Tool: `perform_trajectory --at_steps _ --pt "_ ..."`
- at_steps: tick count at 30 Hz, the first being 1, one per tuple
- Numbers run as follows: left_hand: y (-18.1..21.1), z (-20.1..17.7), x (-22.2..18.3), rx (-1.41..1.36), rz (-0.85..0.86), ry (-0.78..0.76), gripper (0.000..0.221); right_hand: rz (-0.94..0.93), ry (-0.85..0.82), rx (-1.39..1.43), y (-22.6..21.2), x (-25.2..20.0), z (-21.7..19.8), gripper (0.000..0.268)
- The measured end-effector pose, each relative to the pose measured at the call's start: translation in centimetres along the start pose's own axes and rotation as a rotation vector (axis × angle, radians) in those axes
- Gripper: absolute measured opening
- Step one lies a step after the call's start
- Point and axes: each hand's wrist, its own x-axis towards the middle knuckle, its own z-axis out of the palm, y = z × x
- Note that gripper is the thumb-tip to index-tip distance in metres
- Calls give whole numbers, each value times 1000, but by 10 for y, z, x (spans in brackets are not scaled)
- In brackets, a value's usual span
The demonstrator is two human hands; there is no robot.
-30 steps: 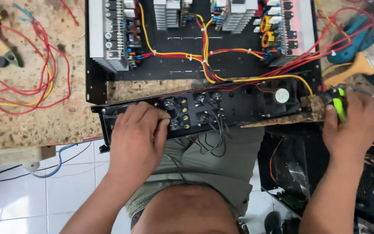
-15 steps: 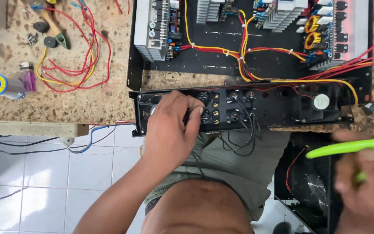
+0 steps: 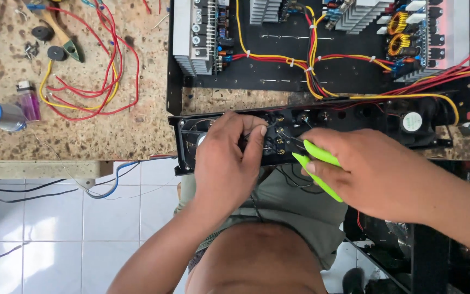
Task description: Soldering wires to connectors on the back panel of an electronic device and stripping wire ends using pliers.
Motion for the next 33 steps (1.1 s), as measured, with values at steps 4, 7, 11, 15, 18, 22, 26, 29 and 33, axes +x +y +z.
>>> perform_trajectory --at_steps 4,7,11,15,18,22,26,29,33 --pt "-2 3 0 -13 12 38 12 42 -51 -104 -8 10 -7 44" --pt "-1 2 0 -9 10 41 12 67 -61 -100 -14 11 -8 45" --pt "-1 1 1 -14 33 44 12 61 -38 -43 -13 12 -5 46" --pt "-1 3 0 -32 63 72 10 40 -24 -40 -11 14 -2 45" --pt "-2 4 -2 -37 119 116 9 -19 15 -62 -11 14 1 29" --pt "-6 9 -5 -17 232 207 11 -24 14 -66 -16 14 0 14" --pt "-8 11 -6 -2 299 253 13 -41 2 -100 -18 15 -1 14" --pt "-9 12 -6 -21 327 266 14 -34 3 -104 -21 14 -1 13" --pt "-9 12 -5 -16 344 280 12 -33 16 -91 -24 14 -1 17"
